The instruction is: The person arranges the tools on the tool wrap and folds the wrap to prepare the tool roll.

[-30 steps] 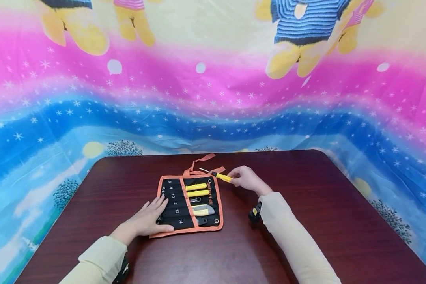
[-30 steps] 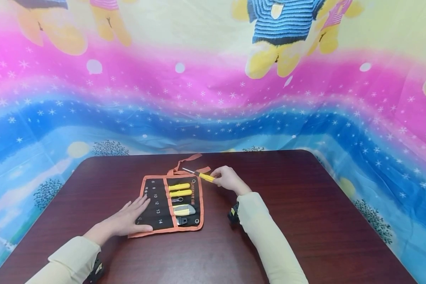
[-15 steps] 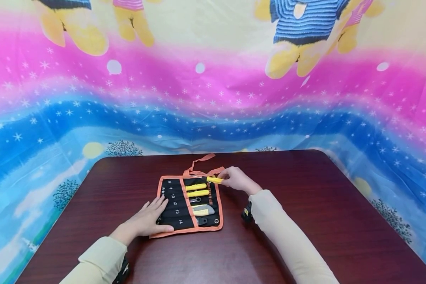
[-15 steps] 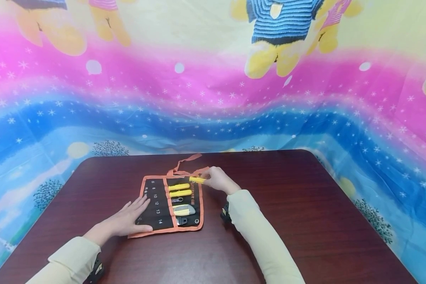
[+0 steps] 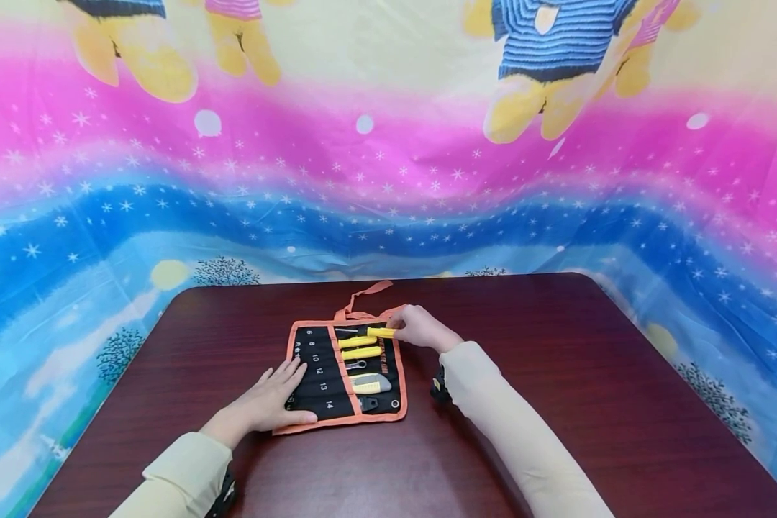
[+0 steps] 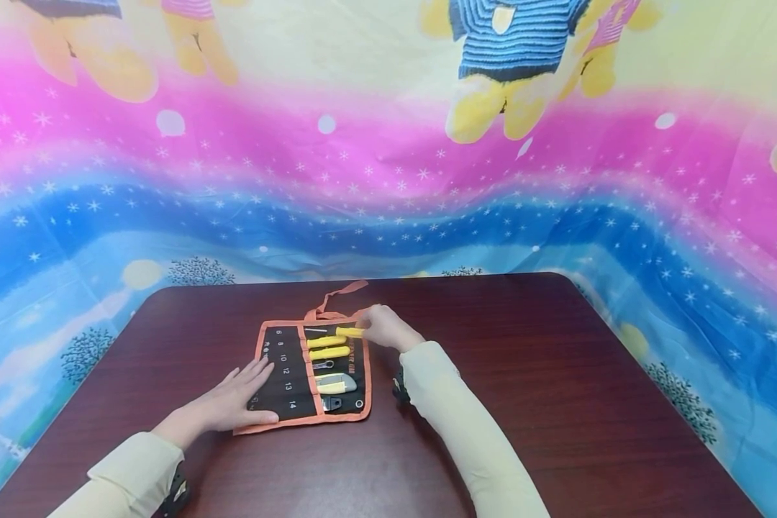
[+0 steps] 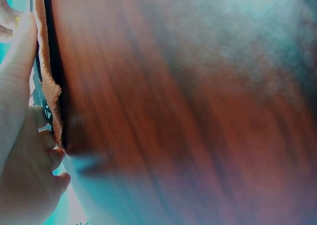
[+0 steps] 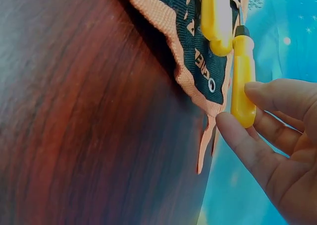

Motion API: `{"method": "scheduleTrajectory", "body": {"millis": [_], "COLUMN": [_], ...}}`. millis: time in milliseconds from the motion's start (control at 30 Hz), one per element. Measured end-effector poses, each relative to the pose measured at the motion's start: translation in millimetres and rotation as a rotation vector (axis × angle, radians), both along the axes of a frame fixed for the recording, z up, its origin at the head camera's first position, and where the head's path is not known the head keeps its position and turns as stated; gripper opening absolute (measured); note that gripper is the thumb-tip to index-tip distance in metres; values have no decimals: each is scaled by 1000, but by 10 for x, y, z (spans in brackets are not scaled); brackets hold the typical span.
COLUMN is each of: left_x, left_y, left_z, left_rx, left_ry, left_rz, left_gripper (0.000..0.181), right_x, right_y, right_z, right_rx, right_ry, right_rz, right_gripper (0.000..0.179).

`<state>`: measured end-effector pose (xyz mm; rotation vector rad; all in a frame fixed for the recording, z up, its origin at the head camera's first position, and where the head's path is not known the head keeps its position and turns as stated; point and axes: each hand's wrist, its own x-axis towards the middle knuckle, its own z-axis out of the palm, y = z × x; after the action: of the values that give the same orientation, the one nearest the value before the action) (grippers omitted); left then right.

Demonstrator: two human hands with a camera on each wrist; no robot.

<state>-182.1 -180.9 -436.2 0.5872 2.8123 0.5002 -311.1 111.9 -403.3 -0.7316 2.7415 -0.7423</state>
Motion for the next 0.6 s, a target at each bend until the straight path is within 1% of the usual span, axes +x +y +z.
{"method": "scheduleTrajectory", "body": {"millis": [267, 600], "left_x": [0, 0], "left_y": [-4, -11], "left_z": [-11, -4], "left_rx": [2, -1], "left_ry": [2, -3], "left_rz": [-1, 2], "left_gripper": [98, 98], "right_x": [6, -11], "right_y": [-65, -31], "right_z": [22, 13], "right_rx": [-43, -37], "right_ry": [-7, -32], "right_rz": [26, -25], "right_gripper": [24, 24]}}
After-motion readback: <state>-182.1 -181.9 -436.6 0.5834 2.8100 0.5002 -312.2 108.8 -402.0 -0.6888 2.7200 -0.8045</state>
